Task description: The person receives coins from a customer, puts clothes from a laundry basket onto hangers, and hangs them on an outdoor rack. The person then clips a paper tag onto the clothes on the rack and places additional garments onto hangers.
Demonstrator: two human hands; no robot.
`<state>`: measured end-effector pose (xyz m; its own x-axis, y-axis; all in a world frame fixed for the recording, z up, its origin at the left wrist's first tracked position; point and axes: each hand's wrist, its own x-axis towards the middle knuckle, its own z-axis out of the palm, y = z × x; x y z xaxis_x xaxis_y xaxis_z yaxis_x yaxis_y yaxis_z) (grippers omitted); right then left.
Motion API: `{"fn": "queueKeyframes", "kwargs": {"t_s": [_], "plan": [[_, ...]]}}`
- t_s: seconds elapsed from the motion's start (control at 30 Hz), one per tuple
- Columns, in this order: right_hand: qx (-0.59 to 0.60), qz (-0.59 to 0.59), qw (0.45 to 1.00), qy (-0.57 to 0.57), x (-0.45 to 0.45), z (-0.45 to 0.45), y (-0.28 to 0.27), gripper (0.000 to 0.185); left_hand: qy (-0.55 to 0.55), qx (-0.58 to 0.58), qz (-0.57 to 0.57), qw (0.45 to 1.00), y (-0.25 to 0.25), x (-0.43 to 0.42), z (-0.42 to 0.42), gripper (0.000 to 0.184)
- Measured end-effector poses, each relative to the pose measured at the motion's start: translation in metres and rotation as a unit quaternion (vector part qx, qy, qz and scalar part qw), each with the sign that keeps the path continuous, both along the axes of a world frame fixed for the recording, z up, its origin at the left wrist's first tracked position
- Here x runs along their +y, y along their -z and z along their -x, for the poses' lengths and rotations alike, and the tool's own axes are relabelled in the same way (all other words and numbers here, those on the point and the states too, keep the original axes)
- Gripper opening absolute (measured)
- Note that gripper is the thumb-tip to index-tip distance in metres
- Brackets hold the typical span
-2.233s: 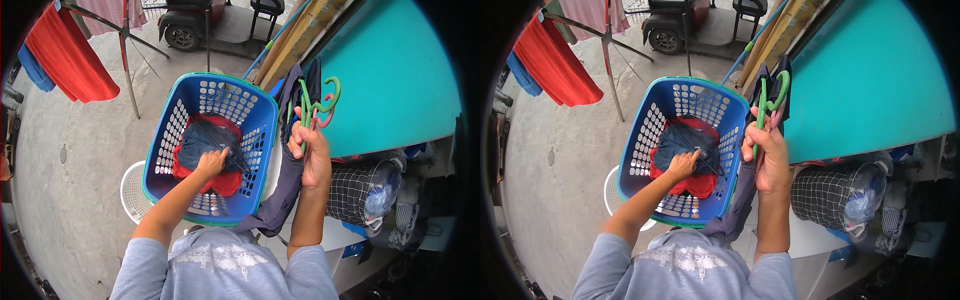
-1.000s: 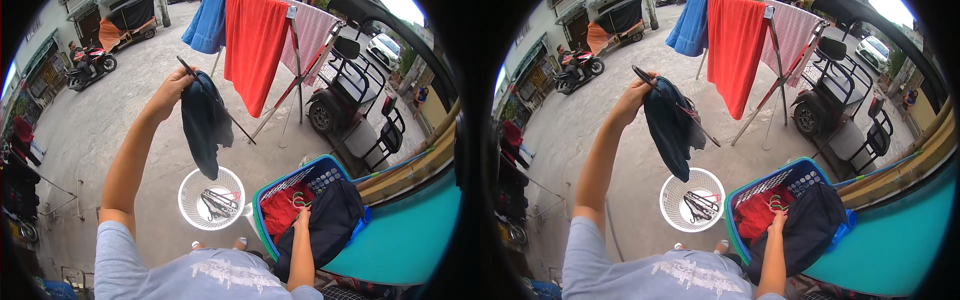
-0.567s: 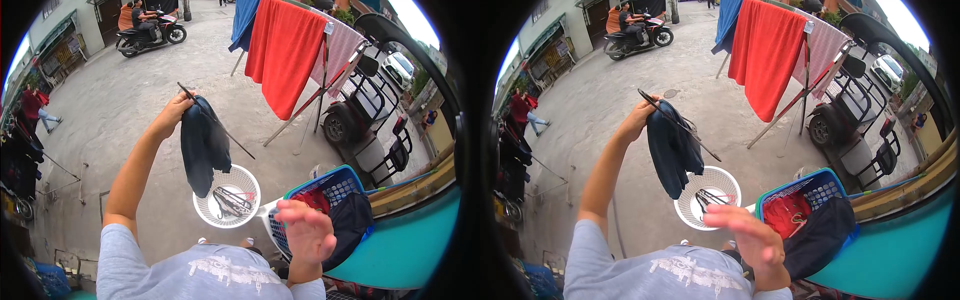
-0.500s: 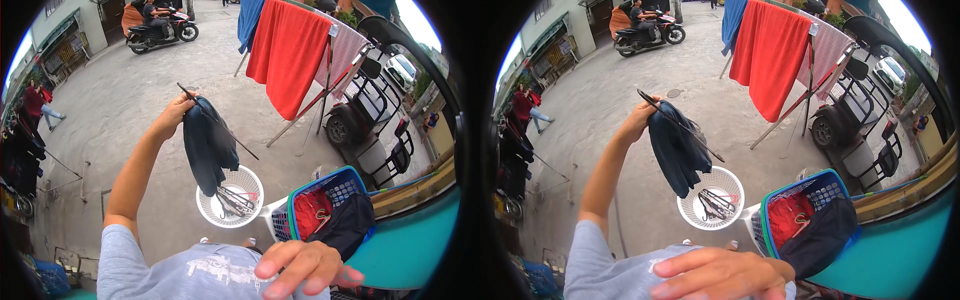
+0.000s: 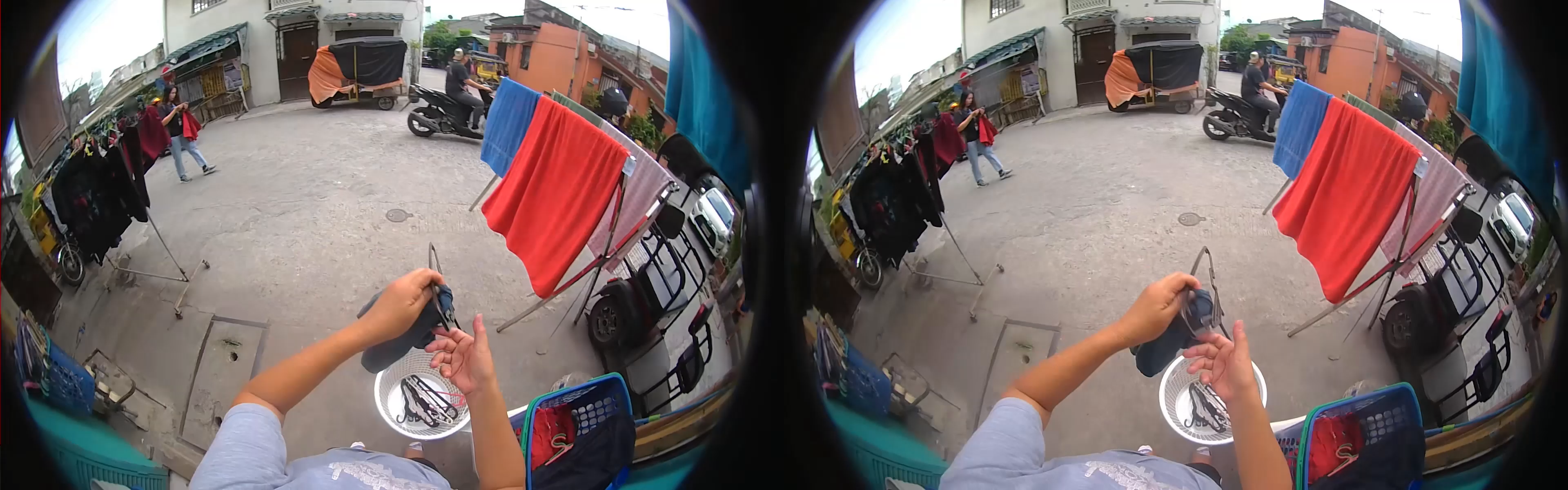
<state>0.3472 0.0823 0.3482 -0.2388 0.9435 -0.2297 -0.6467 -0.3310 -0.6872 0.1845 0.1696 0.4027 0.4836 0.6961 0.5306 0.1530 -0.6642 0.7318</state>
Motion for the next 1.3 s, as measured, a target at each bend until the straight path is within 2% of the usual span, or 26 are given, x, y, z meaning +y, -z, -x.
{"fn": "queueKeyframes", "kwargs": {"t_s": [0.07,0.1,0.13,0.17,0.23,0.27,0.37,0.43,0.47,0.57,0.6,0.63,0.7,0.77,0.83,0.97,1.13,1.17,1.23,1.27,1.3], "plan": [[0.111,0.053,0.992,0.001,0.003,0.014,0.024,0.074,0.034,0.055,-0.067,0.996,0.017,-0.026,0.005,0.013],[0.155,0.038,0.987,-0.010,0.005,0.015,0.038,0.061,0.035,0.079,-0.135,0.987,0.027,-0.039,0.008,0.016],[0.134,0.069,0.986,0.078,0.004,0.027,0.039,0.041,0.047,0.107,-0.172,0.978,0.034,-0.050,0.013,0.021],[0.138,0.126,0.978,0.096,0.003,0.033,0.042,0.025,0.045,0.109,-0.147,0.982,0.045,-0.059,0.016,0.026],[0.145,0.176,0.969,0.097,0.012,0.033,0.061,0.021,0.001,0.093,-0.102,0.990,0.068,-0.068,0.020,0.025],[0.139,0.159,0.976,0.057,0.015,0.030,0.068,0.021,-0.009,0.070,0.008,0.998,0.070,-0.069,0.023,0.029],[0.124,0.128,0.984,-0.031,0.020,0.017,0.079,0.023,-0.051,-0.028,0.208,0.976,0.066,-0.077,0.034,0.033],[0.112,0.113,0.983,-0.091,0.027,0.006,0.090,0.025,-0.031,-0.038,0.186,0.981,0.083,-0.071,0.040,0.036],[0.083,0.140,0.986,-0.030,0.022,0.012,0.075,0.027,-0.026,-0.057,0.191,0.980,0.084,-0.071,0.040,0.035],[0.051,0.067,0.995,-0.048,0.021,-0.005,0.086,0.030,-0.041,-0.108,0.237,0.965,0.080,-0.073,0.045,0.031],[0.035,0.083,0.996,-0.008,0.018,-0.010,0.079,0.031,-0.057,-0.127,0.252,0.958,0.081,-0.071,0.045,0.030],[0.032,0.022,0.999,0.001,0.019,-0.023,0.088,0.028,-0.070,-0.145,0.269,0.950,0.083,-0.070,0.046,0.029],[0.047,0.068,0.991,0.108,0.015,-0.033,0.073,0.021,-0.004,-0.295,0.413,0.862,0.082,-0.065,0.051,0.025],[-0.002,0.047,0.989,0.142,0.011,-0.049,0.070,0.020,0.014,-0.350,0.444,0.825,0.077,-0.059,0.051,0.021],[-0.085,-0.047,0.985,0.139,0.013,-0.060,0.091,0.027,0.056,-0.383,0.461,0.798,0.068,-0.055,0.053,0.019],[-0.210,-0.027,0.970,0.118,0.016,-0.043,0.134,0.030,0.037,-0.399,0.445,0.801,0.037,-0.053,0.050,0.018],[-0.304,-0.161,0.938,0.048,0.022,0.010,0.140,0.059,0.065,-0.402,0.413,0.815,0.000,-0.055,0.050,0.017],[-0.366,-0.203,0.907,0.051,0.021,0.021,0.129,0.048,0.075,-0.403,0.409,0.815,-0.008,-0.057,0.048,0.017],[-0.342,-0.244,0.904,0.079,0.044,0.029,0.153,0.034,0.089,-0.401,0.389,0.825,-0.019,-0.061,0.056,0.016],[-0.340,-0.198,0.917,0.061,0.049,0.025,0.147,0.025,0.072,-0.401,0.371,0.834,-0.022,-0.063,0.060,0.014],[-0.277,-0.208,0.934,0.088,0.060,0.018,0.146,0.021,0.039,-0.380,0.355,0.853,-0.022,-0.064,0.069,0.018]]}}
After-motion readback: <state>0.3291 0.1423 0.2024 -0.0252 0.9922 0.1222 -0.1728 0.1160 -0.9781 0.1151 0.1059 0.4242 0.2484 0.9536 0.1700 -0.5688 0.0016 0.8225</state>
